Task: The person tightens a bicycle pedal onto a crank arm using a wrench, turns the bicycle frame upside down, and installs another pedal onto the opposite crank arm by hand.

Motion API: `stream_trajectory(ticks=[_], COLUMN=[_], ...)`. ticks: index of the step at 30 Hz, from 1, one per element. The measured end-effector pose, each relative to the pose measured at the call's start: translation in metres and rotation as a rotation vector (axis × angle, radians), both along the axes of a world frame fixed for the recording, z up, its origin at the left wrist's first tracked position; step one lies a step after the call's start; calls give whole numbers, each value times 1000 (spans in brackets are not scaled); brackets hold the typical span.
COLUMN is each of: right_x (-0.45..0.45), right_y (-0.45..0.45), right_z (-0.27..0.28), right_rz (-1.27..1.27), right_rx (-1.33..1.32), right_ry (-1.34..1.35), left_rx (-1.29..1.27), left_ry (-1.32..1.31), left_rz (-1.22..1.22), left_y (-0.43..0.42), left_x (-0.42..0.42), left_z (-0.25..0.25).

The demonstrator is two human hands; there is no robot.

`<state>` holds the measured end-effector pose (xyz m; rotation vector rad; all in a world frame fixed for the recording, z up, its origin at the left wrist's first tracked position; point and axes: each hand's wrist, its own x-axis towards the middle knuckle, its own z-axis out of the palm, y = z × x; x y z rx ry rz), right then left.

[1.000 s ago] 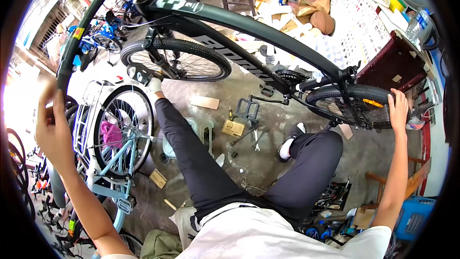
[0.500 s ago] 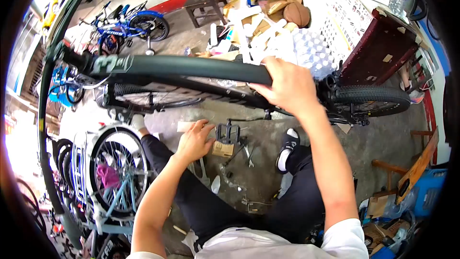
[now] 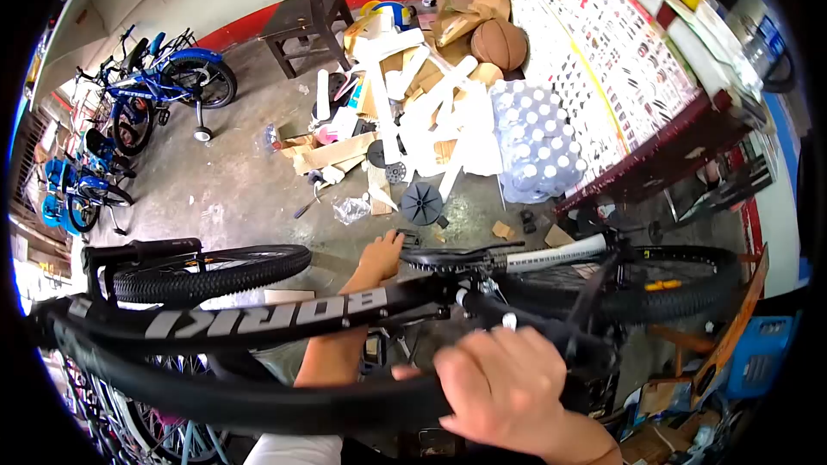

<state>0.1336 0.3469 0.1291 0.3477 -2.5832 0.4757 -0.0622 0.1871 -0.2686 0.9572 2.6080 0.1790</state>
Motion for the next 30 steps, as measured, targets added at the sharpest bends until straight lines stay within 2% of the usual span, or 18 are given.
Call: stream_trajectory(ticks=[5, 10, 17, 19, 21, 23, 26, 28, 29, 30], right_x=[-1, -13, -15, -15, -14, -13, -11, -12, -10, -5], right_y=[7, 14, 16, 17, 18, 19, 17, 18, 16, 16], right_z=[20, 12, 4, 5, 7, 9, 12, 17, 20, 22], right_rz=[74, 134, 138, 153, 158, 164, 150, 164, 150, 150], right_rx=[-84, -73, -35, -51, -43, -39, -36, -66, -72, -48], right_ry=[-116, -75, -9, -9, -14, -11, -53, -97, -121, -159], left_rx=[-14, -64, -144, -87, -175, -157, -86, 68, 47, 176], left_ry=[71, 164, 44, 93, 25, 88, 162, 199, 218, 140], left_rz=[-19, -9, -88, -82, -78, -40, 28, 89, 96, 179], left_y=[10, 21, 32, 33, 32, 29, 18, 6, -2, -11], left_x=[-15, -18, -16, -16, -20, -21, -21, -19, -14, -9], left_z=[-38, -62, -99, -101, -101, -103, -72, -30, -7, 16])
